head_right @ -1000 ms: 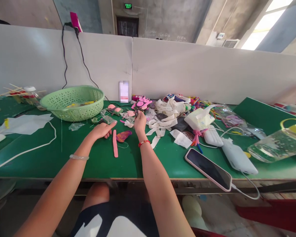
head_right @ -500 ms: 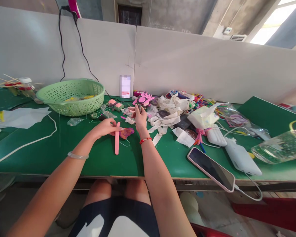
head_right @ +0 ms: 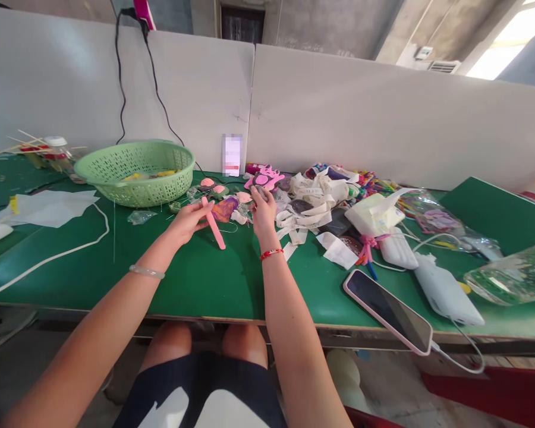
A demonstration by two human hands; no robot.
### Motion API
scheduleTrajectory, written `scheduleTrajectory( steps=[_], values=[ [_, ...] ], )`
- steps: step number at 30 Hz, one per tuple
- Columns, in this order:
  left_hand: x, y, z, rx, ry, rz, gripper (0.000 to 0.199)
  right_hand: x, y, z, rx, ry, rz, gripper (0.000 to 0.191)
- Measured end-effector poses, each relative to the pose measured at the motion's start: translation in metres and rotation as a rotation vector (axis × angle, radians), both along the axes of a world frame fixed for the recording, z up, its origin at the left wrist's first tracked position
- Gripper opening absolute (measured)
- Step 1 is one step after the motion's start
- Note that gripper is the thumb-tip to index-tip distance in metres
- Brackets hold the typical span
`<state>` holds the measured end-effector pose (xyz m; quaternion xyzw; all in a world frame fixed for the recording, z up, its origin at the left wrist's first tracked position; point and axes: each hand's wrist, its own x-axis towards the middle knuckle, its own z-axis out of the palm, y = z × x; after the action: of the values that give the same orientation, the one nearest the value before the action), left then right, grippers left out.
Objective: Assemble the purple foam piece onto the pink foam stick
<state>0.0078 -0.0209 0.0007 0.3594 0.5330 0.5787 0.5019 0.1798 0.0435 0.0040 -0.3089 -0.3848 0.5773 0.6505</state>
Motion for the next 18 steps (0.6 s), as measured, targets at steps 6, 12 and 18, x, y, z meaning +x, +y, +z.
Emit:
scheduleTrajectory(
  steps=[6,12,18],
  values=[
    [-0.001,0.005,-0.003,0.035,-0.193,0.000,0.024,-0.004,-0.002,-0.001,0.018,0.059,0.168,0.026],
    [-0.006,0.017,-0.012,0.103,-0.228,-0.042,0.019,-0.008,-0.008,-0.002,0.041,-0.146,0.225,0.037],
    [-0.010,0.031,-0.024,0.164,-0.189,-0.033,0.027,-0.011,-0.014,-0.004,0.110,-0.306,0.286,0.041]
  ],
)
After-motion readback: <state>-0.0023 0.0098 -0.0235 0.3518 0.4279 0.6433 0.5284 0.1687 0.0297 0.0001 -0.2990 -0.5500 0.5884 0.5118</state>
